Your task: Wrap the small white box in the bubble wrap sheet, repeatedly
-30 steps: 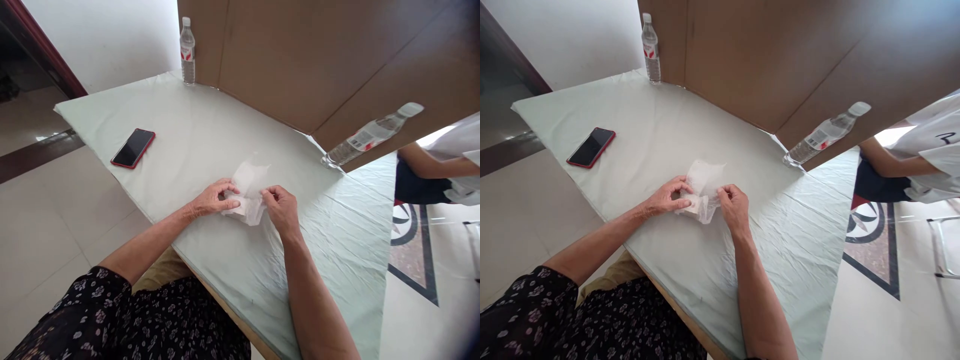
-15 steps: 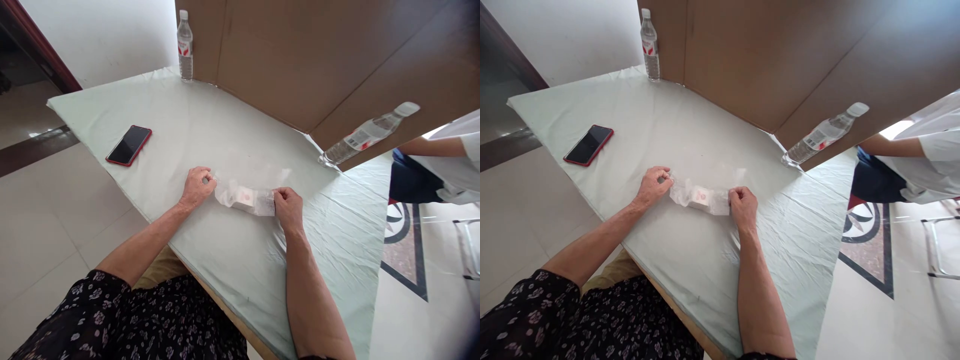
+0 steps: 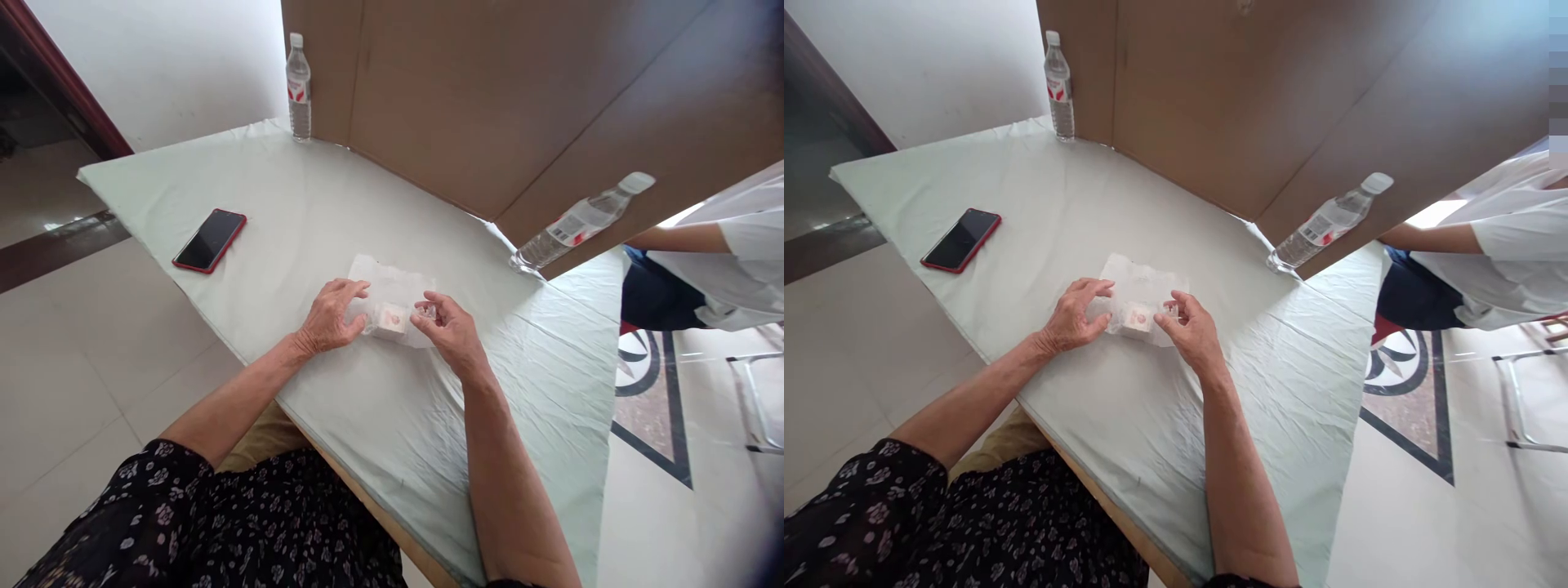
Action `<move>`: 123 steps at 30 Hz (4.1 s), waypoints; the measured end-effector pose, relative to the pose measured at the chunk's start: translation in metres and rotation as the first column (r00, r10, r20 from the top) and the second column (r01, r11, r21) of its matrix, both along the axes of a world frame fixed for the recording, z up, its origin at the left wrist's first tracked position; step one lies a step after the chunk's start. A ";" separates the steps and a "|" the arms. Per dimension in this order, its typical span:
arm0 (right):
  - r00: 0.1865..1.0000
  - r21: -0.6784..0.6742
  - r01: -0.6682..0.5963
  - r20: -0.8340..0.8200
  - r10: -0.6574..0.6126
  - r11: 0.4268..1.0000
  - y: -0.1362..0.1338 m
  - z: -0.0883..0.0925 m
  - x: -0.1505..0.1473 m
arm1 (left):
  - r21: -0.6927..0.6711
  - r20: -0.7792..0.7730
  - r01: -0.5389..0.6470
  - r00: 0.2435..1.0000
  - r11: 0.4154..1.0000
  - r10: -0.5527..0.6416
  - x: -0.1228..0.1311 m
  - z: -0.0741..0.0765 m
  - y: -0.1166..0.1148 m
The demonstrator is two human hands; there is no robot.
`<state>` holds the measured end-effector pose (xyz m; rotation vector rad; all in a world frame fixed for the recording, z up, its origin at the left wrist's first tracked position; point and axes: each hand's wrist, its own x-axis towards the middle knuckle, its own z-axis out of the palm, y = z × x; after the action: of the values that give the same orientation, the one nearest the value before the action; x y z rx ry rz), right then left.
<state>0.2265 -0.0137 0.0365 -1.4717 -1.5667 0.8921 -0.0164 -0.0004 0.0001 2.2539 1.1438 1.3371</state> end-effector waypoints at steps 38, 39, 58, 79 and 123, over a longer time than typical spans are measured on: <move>0.801 0.502 0.087 0.478 -0.359 0.861 -0.053 -0.002 0.043 | -0.337 -0.417 0.241 0.829 0.910 -0.373 -0.015 0.000 0.003; 0.819 0.439 -0.068 0.538 -0.201 0.896 -0.053 -0.004 0.032 | -0.338 -0.419 0.237 0.828 0.911 -0.371 -0.015 0.000 0.004; 0.718 0.017 -0.414 0.620 0.315 0.910 -0.048 -0.043 0.028 | -0.369 -0.474 0.024 0.855 0.929 -0.210 -0.023 0.016 -0.005; 0.854 0.176 -0.154 0.519 0.041 0.972 -0.048 0.007 0.065 | -0.373 -0.371 0.147 0.881 0.916 -0.293 -0.020 0.002 -0.033; 0.834 0.141 -0.254 0.532 0.143 0.957 -0.018 -0.040 -0.018 | -0.292 -0.435 0.011 0.889 0.956 -0.143 -0.011 -0.004 -0.031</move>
<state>0.2082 -0.0321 -0.0034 -1.4871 -2.1728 0.4306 -0.0269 -0.0314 -0.0039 2.4213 1.2713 0.5735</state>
